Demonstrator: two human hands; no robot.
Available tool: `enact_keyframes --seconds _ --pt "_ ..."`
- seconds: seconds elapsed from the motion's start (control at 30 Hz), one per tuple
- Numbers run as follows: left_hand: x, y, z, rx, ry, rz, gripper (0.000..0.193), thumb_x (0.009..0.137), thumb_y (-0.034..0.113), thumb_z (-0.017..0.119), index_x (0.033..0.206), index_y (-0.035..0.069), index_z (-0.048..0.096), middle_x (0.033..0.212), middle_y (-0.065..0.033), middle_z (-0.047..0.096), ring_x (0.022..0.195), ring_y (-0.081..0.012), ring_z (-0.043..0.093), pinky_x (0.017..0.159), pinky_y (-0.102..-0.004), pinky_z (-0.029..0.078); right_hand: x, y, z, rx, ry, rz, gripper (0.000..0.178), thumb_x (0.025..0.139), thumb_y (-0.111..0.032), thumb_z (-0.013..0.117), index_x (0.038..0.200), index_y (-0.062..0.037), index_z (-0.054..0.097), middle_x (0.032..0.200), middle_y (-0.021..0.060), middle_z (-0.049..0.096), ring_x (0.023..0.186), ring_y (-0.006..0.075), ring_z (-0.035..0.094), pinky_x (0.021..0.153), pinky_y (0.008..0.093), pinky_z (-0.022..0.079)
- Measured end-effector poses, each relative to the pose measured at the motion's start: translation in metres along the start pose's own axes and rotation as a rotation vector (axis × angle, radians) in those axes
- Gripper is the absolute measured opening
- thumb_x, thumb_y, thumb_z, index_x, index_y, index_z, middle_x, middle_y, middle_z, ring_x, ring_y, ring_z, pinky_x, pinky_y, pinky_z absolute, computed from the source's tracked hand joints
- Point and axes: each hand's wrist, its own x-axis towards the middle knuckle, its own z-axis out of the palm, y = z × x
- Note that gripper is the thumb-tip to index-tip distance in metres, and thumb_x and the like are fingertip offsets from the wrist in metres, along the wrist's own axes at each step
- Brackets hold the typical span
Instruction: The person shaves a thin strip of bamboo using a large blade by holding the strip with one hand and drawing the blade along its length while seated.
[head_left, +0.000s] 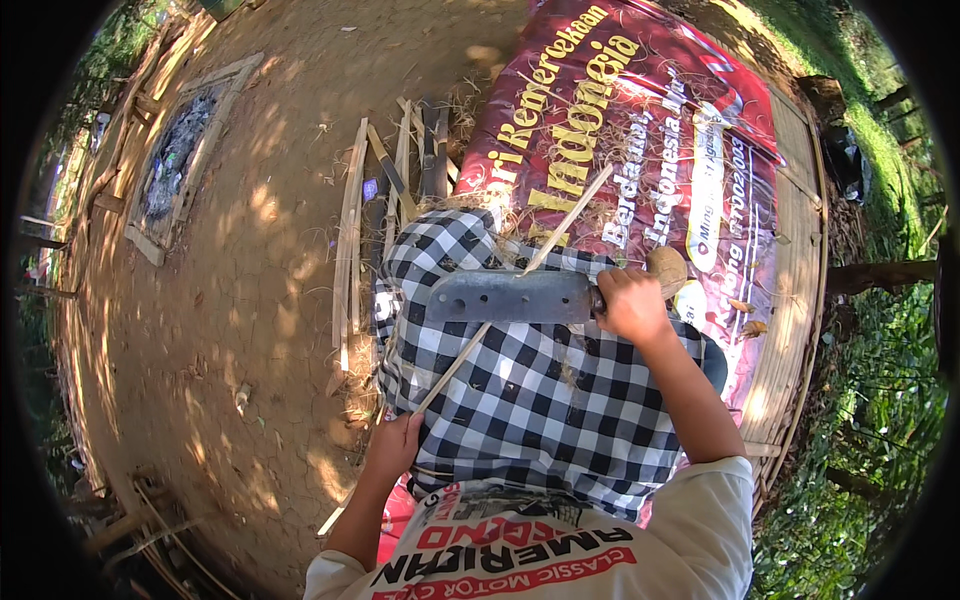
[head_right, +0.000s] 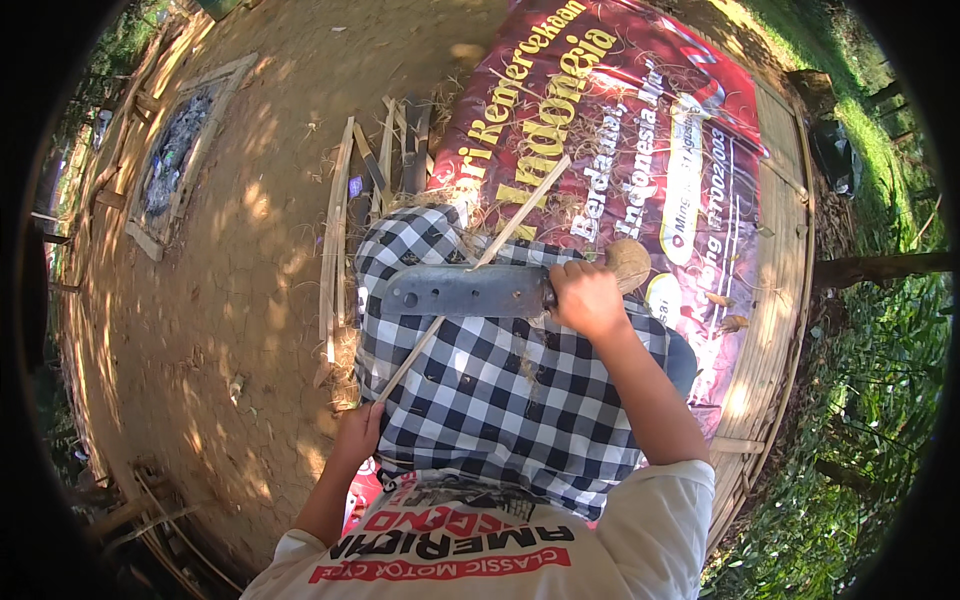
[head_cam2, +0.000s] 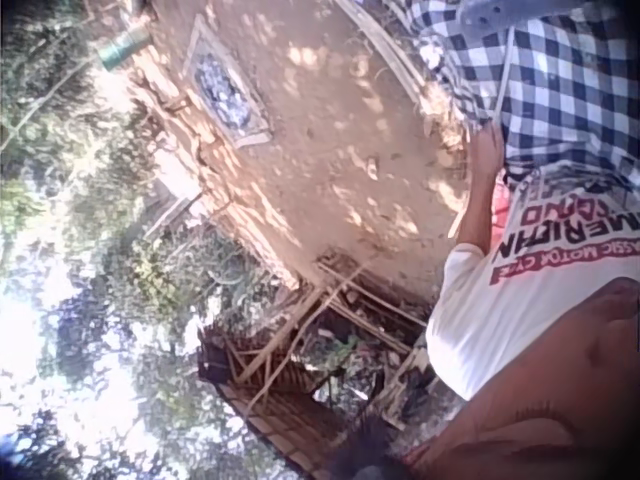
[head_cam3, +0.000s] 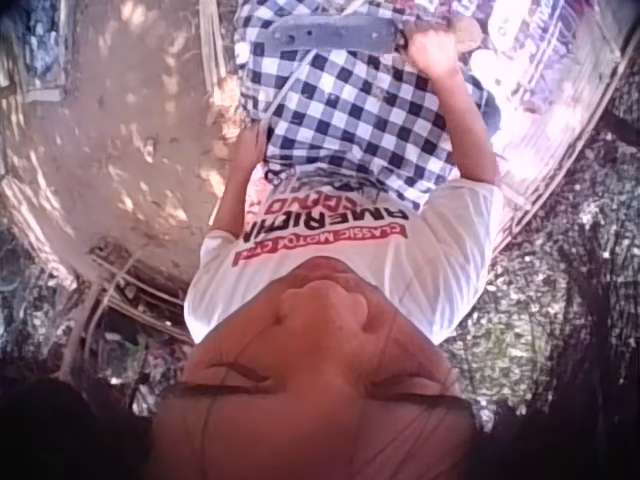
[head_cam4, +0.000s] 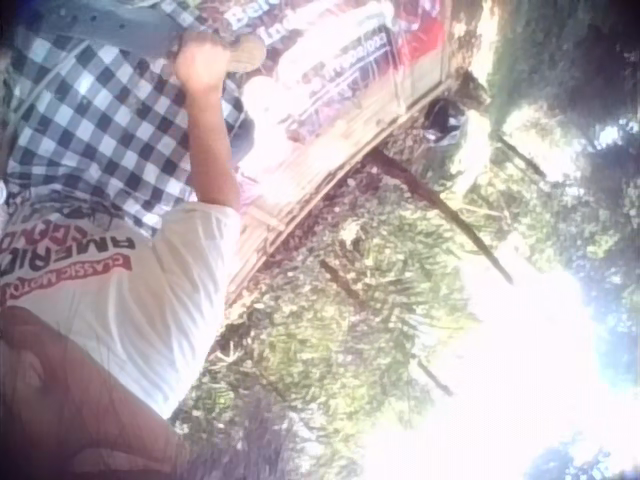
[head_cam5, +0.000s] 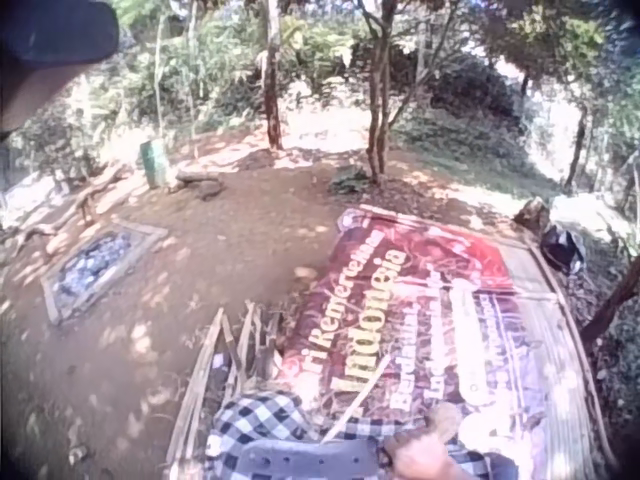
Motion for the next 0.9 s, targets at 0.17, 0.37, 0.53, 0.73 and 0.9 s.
enact_keyframes --seconds 0.17,0.37,0.53,0.73,0.9 --pt "0.007 0.003 -0.002 0.031 -0.028 0.019 0.041 0.098 0.034 0.047 0.081 0.000 0.063 0.067 -0.0256 0.058 0.066 -0.0458 0.058 0.057 -0.0488 0.045 -0.001 0.009 -0.004 -0.014 0.006 0.010 0.032 0.055 -0.019 0.075 0.076 -0.0081 0.054 0.072 0.0072 0.059 0.069 0.0265 0.063 0.061 0.0376 0.052" --pt "0.007 0.009 0.000 0.012 -0.007 -0.018 0.042 0.097 0.036 0.047 0.081 0.001 0.064 0.067 -0.0257 0.059 0.067 -0.0457 0.060 0.058 -0.0510 0.045 -0.003 -0.039 -0.002 0.040 -0.100 0.125 0.026 0.061 -0.017 0.071 0.080 -0.0069 0.055 0.073 0.0092 0.062 0.068 0.0266 0.065 0.061 0.0371 0.053" --pt "0.004 0.012 0.003 0.087 0.033 -0.008 0.037 0.097 0.032 0.049 0.082 0.002 0.063 0.065 -0.0264 0.058 0.064 -0.0459 0.059 0.056 -0.0517 0.045 -0.009 -0.097 0.004 0.161 -0.113 -0.035 0.018 0.065 -0.014 0.066 0.078 -0.0064 0.056 0.072 0.0098 0.063 0.066 0.0256 0.066 0.060 0.0349 0.053" --pt "0.001 0.005 0.007 0.080 0.104 0.065 0.035 0.097 0.029 0.050 0.077 0.002 0.060 0.060 -0.0249 0.057 0.058 -0.0459 0.057 0.052 -0.0512 0.044 0.004 -0.039 0.000 0.021 -0.105 0.034 0.014 0.068 -0.015 0.064 0.078 -0.0076 0.057 0.073 0.0105 0.063 0.067 0.0268 0.065 0.061 0.0374 0.052" --pt "0.017 0.016 0.007 0.090 0.095 0.135 0.036 0.098 0.025 0.050 0.075 -0.002 0.055 0.059 -0.0250 0.053 0.058 -0.0451 0.056 0.051 -0.0476 0.043 -0.010 -0.001 -0.015 0.002 -0.028 0.200 0.027 0.065 -0.021 0.071 0.082 -0.0062 0.057 0.075 0.0123 0.063 0.068 0.0293 0.066 0.061 0.0390 0.054"
